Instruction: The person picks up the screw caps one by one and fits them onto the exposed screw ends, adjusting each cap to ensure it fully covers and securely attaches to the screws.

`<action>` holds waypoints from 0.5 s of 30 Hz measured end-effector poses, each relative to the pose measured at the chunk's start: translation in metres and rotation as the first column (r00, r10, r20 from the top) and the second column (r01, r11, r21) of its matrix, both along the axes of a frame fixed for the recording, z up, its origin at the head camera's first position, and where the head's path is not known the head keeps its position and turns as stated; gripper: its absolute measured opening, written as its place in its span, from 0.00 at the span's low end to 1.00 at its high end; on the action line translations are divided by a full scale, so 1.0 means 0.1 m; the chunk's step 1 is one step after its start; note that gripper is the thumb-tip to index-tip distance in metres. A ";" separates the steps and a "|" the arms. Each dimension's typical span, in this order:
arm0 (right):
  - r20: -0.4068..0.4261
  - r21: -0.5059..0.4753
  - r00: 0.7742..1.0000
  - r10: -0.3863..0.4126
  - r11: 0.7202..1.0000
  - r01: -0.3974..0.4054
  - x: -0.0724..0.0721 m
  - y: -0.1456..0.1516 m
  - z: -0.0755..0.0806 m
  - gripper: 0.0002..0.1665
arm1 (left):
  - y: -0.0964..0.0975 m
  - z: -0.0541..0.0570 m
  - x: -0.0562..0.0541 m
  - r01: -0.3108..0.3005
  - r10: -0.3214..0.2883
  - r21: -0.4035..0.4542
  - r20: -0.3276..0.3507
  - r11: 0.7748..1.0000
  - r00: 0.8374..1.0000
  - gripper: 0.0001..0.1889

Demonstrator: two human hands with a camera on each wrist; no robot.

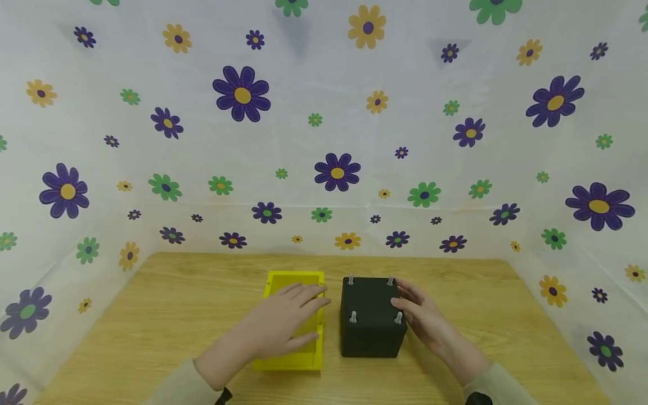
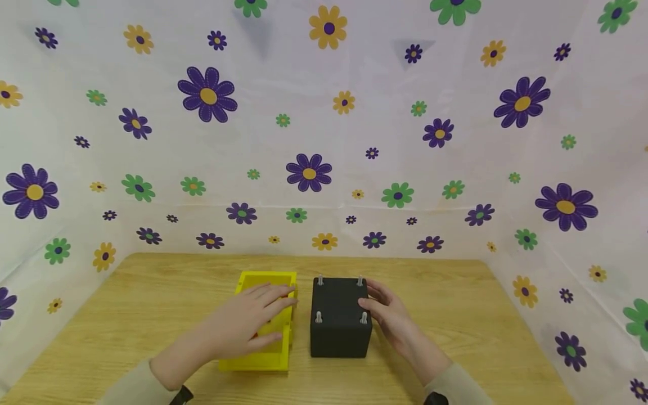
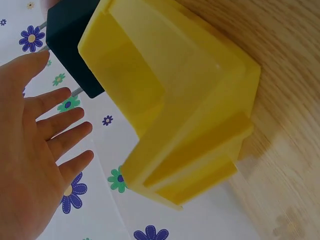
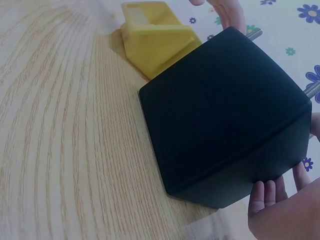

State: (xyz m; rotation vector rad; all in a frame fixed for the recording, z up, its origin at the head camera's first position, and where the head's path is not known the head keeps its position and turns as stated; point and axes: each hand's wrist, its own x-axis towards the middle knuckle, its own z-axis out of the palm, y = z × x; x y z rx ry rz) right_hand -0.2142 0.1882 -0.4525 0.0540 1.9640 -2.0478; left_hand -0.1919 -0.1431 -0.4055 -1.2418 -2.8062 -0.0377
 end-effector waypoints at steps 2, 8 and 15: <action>-0.005 0.000 1.000 0.003 1.000 -0.003 0.00 0.00 0.00 0.44 | -0.01 0.00 -0.02 0.002 -0.002 0.008 -0.016 1.000 1.000 0.33; -0.001 -0.019 1.000 -0.003 1.000 0.003 -0.01 0.01 -0.01 0.43 | -0.08 -0.05 -0.09 -0.017 0.018 0.038 -0.033 0.999 0.999 0.32; -0.017 -0.033 1.000 0.005 0.999 -0.005 -0.01 -0.01 -0.02 0.44 | -0.15 -0.10 -0.13 -0.033 0.037 0.067 -0.054 0.997 0.998 0.29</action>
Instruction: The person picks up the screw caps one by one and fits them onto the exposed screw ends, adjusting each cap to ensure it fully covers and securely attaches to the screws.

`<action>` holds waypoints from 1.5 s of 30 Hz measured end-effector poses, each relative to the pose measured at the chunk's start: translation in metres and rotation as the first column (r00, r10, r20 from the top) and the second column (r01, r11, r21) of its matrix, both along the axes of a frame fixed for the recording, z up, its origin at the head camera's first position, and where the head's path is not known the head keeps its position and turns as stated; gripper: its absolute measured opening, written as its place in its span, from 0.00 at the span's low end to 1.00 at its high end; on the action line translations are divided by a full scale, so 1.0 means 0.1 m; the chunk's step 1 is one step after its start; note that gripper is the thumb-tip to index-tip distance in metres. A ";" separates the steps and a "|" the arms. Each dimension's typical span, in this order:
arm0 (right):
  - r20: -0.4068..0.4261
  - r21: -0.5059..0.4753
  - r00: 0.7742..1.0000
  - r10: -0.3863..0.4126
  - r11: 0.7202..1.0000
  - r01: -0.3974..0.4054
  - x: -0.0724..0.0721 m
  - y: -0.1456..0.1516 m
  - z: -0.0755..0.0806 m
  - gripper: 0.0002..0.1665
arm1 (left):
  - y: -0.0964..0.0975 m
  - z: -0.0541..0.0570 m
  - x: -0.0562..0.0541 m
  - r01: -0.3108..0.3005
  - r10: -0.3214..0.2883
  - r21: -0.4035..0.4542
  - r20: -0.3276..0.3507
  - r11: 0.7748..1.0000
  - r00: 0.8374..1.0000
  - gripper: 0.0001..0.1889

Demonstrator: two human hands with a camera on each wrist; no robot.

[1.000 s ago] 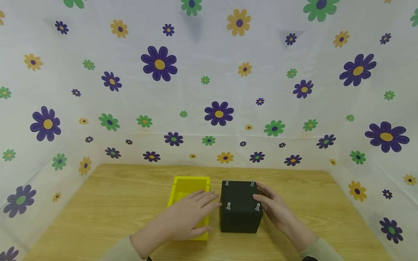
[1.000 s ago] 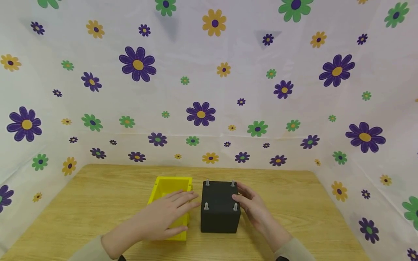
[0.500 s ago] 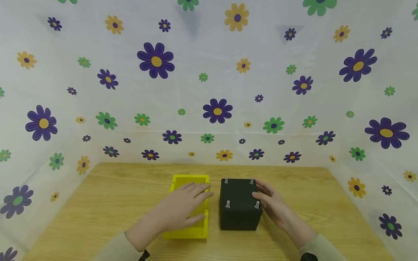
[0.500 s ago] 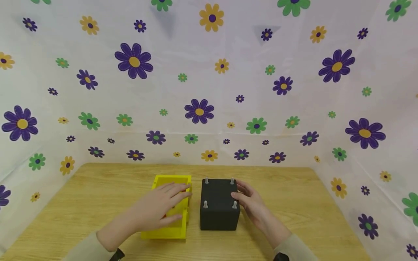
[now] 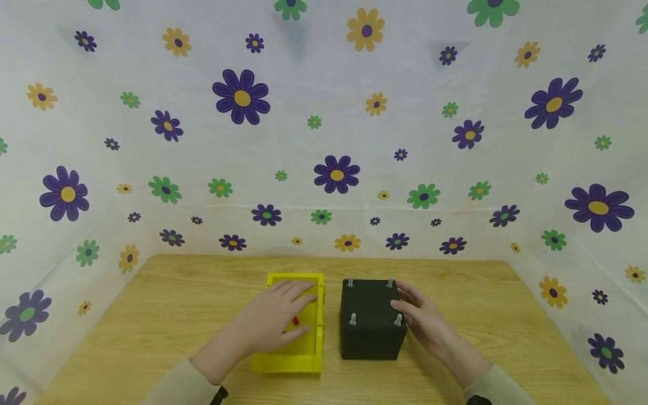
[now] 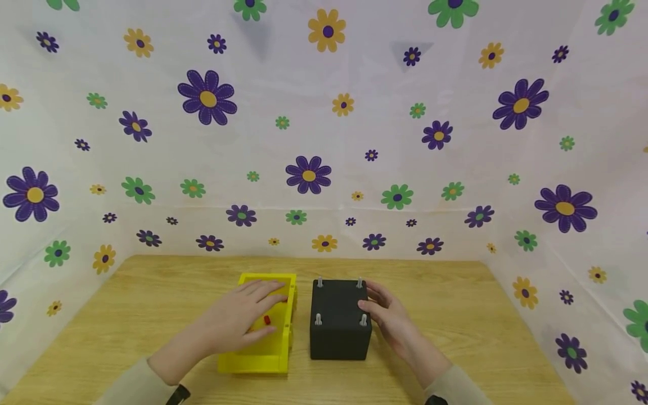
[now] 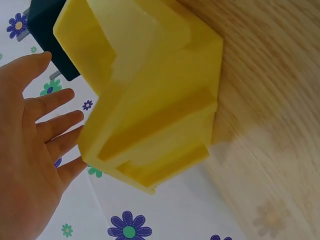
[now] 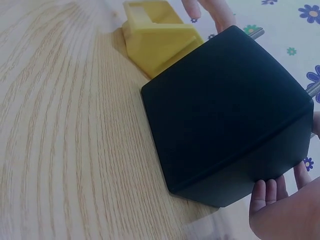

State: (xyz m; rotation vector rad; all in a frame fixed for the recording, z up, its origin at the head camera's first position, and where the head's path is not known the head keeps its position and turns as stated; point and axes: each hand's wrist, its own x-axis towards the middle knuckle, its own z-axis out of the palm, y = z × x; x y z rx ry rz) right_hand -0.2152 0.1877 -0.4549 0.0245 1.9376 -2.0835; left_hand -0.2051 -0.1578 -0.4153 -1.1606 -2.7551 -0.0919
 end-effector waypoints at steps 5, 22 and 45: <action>0.000 -0.011 1.000 -0.004 1.000 0.004 0.02 -0.01 0.00 0.43 | -0.04 -0.05 -0.02 -0.016 0.016 0.000 -0.011 1.000 1.000 0.27; 0.001 0.000 1.000 -0.016 1.000 0.016 0.03 0.00 0.01 0.42 | -0.09 -0.17 -0.13 -0.062 0.059 -0.059 -0.051 0.996 0.997 0.25; 0.010 0.008 1.000 -0.009 1.000 0.009 0.04 -0.01 0.01 0.42 | 0.00 -0.30 -0.21 -0.138 0.131 -0.133 -0.061 0.981 0.989 0.20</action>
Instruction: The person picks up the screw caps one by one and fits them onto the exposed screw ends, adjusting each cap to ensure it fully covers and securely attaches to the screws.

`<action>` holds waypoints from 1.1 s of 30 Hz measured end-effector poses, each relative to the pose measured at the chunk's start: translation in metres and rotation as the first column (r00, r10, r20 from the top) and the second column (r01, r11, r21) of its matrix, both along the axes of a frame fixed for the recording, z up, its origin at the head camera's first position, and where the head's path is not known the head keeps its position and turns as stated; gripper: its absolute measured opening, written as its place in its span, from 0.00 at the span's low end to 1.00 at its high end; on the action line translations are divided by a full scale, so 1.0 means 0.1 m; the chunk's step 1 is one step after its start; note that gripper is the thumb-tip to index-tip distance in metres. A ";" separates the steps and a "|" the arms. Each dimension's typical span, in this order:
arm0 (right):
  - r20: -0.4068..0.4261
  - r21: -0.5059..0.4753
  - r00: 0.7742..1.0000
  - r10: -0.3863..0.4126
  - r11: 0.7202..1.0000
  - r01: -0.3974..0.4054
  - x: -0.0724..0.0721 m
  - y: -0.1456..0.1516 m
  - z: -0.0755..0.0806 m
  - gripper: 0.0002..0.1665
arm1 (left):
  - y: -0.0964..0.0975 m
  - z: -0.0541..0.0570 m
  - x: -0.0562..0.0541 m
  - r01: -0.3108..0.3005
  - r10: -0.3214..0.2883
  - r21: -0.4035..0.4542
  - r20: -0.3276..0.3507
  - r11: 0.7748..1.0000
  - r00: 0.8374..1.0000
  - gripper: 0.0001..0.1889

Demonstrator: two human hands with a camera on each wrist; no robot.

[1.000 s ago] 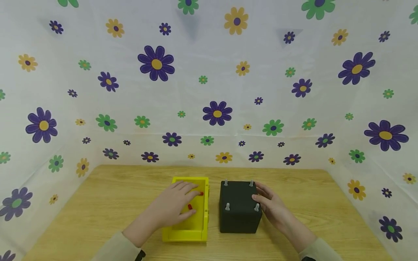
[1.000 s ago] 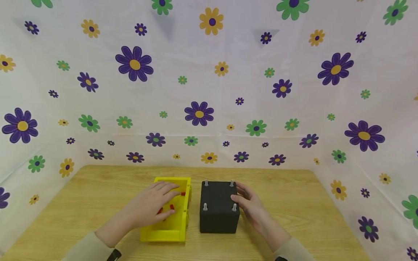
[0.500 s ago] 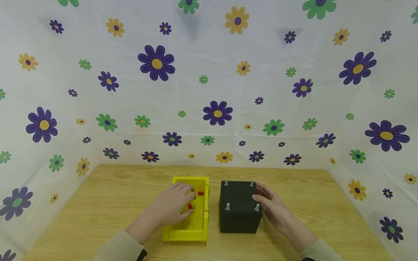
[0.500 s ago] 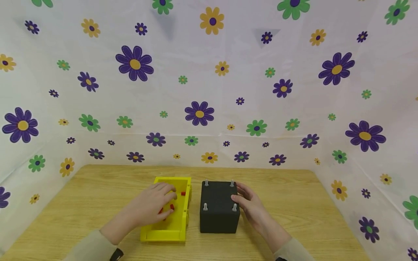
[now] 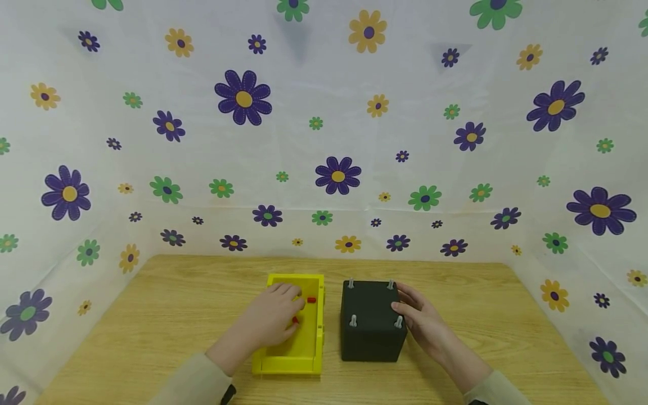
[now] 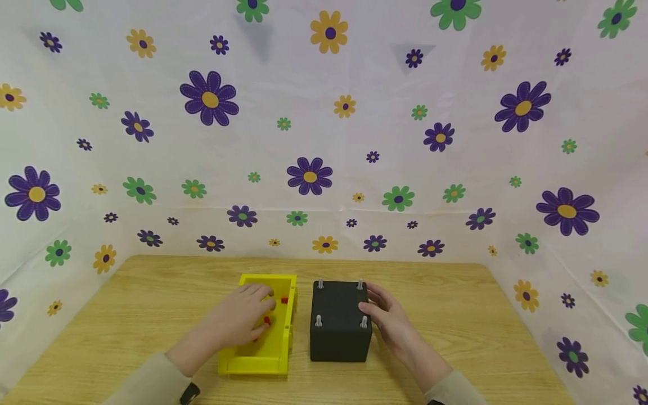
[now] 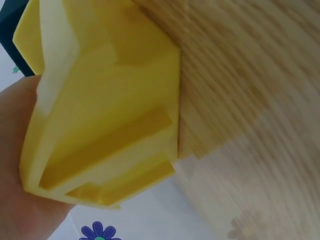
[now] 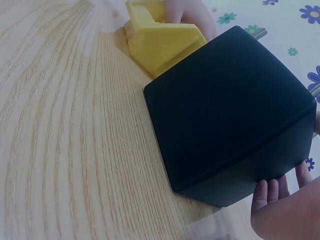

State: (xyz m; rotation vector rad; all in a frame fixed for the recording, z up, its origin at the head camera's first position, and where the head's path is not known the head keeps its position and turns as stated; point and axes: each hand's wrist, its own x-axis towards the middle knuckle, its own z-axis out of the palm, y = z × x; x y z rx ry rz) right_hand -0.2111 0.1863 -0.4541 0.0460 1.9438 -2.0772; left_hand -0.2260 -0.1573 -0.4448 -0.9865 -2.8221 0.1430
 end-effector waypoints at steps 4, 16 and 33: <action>-0.004 -0.002 1.000 0.003 1.000 -0.003 0.00 0.01 0.00 0.42 | 0.04 -0.01 0.00 -0.035 0.035 -0.007 0.015 0.999 0.999 0.20; -0.009 -0.005 1.000 -0.008 1.000 0.008 0.00 0.00 -0.01 0.41 | 0.12 -0.10 -0.04 -0.103 0.101 -0.050 -0.046 0.993 0.994 0.14; -0.011 -0.004 1.000 -0.011 1.000 0.011 0.00 -0.01 0.00 0.41 | 0.24 -0.12 -0.03 -0.142 0.139 -0.133 -0.034 0.981 0.990 0.11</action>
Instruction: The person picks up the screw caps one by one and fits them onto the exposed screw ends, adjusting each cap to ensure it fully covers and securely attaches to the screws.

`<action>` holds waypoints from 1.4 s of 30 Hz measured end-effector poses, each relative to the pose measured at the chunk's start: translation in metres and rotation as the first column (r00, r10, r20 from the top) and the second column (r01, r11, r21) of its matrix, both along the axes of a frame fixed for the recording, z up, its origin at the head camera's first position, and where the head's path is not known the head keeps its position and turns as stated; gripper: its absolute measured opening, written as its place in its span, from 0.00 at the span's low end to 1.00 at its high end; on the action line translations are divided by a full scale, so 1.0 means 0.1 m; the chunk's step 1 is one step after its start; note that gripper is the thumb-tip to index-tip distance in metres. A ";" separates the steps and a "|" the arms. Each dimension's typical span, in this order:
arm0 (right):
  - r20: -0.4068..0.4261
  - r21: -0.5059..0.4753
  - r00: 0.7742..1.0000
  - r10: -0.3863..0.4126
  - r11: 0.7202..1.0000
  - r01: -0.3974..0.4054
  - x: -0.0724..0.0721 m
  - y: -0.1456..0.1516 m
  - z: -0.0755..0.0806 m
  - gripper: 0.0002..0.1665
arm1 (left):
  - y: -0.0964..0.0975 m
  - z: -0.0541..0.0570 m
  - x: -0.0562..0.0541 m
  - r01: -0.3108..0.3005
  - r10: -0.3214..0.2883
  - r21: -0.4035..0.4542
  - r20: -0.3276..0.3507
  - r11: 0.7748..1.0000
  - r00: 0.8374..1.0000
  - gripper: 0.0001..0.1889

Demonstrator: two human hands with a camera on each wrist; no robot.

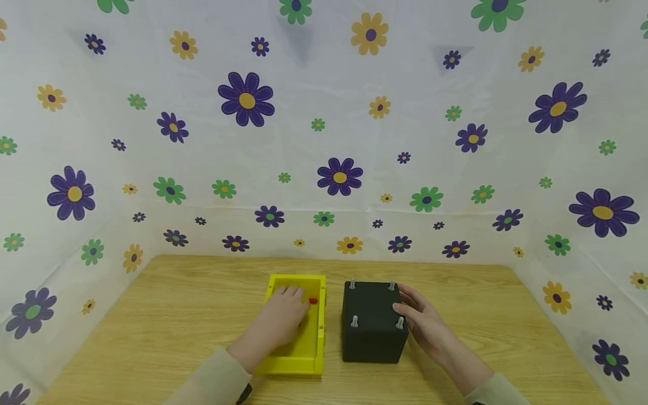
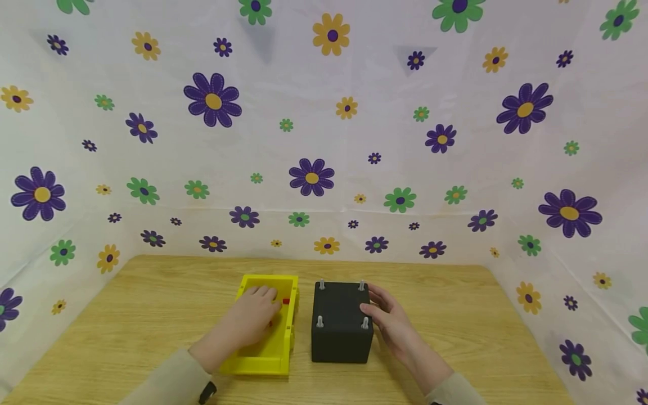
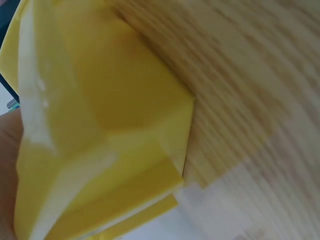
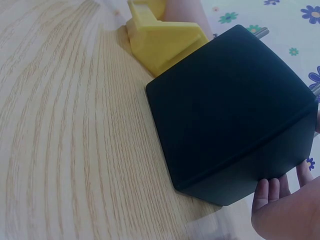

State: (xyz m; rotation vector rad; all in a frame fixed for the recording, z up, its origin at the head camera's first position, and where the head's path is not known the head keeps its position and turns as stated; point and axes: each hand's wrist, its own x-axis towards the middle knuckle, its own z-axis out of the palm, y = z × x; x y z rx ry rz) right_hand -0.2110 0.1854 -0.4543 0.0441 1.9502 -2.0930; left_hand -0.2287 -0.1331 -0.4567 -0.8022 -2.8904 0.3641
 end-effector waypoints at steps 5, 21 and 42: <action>0.000 0.002 1.000 -0.007 1.000 0.007 0.00 0.00 0.01 0.41 | 0.00 0.00 0.01 0.016 -0.017 -0.027 -0.012 1.000 1.000 0.10; -0.005 0.008 1.000 -0.002 1.000 0.002 0.01 -0.01 -0.01 0.41 | 0.00 0.04 0.04 0.004 -0.004 -0.048 0.011 0.999 1.000 0.08; -0.008 0.018 1.000 -0.007 1.000 0.007 0.01 -0.02 -0.01 0.41 | -0.02 0.02 0.02 0.005 -0.005 -0.034 -0.009 0.999 1.000 0.09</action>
